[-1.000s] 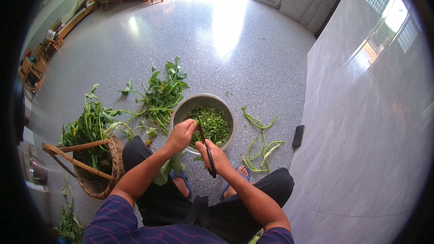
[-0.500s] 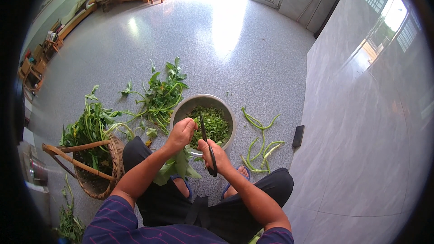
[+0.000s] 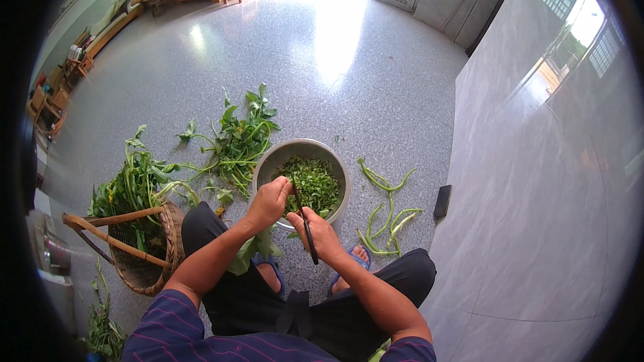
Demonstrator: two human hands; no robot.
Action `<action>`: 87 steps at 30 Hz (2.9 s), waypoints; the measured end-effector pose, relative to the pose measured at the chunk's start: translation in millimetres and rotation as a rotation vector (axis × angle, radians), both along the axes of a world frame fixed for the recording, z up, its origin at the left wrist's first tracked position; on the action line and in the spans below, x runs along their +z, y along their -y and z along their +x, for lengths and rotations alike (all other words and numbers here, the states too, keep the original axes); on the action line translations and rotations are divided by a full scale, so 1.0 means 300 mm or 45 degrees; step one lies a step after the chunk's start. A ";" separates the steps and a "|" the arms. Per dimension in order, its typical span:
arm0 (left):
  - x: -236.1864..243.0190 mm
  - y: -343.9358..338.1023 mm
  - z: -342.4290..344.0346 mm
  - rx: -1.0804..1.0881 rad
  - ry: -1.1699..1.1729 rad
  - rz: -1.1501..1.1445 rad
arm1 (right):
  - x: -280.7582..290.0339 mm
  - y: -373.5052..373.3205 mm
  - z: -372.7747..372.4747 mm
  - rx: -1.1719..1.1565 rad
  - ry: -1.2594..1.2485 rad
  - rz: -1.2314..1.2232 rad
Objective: The person cuts a long green vegetable into small pieces using scissors over a metal bowl.
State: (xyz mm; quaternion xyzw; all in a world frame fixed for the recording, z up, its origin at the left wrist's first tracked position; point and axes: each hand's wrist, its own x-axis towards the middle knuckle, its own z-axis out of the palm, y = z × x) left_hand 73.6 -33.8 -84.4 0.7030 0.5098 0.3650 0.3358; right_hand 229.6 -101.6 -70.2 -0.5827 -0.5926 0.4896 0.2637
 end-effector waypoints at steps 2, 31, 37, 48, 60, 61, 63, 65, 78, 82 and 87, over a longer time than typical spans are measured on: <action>0.005 -0.002 -0.001 -0.015 -0.043 -0.047 | -0.007 0.000 0.000 -0.010 -0.036 0.004; 0.126 0.032 -0.014 -0.701 0.983 -1.195 | -0.013 -0.108 0.045 -0.331 -0.960 0.059; 0.035 0.021 -0.020 -0.558 0.396 -0.641 | -0.018 -0.115 0.050 -0.443 -1.006 0.048; 0.034 0.025 -0.025 -0.369 0.247 -0.470 | -0.005 -0.113 0.058 -0.440 -0.886 0.095; 0.070 -0.038 -0.098 -0.503 1.140 -1.353 | -0.007 -0.030 0.018 -0.003 -0.502 -0.125; 0.067 -0.040 -0.099 -0.503 1.140 -1.352 | -0.005 -0.031 0.018 -0.003 -0.502 -0.124; 0.063 -0.043 -0.101 -0.494 1.091 -1.336 | -0.004 -0.033 0.018 0.007 -0.517 -0.143; 0.072 -0.041 -0.096 -0.474 1.059 -1.334 | -0.024 -0.032 0.022 -0.007 -0.526 -0.142; 0.055 -0.043 -0.096 -0.364 1.093 -1.265 | 0.004 -0.034 0.022 -0.106 -0.376 -0.272; 0.053 -0.049 -0.098 -0.382 1.069 -1.264 | -0.035 -0.032 0.026 -0.058 -0.321 -0.134; 0.080 -0.039 -0.083 -0.299 0.925 -1.279 | -0.068 -0.026 0.021 -0.018 -0.289 -0.001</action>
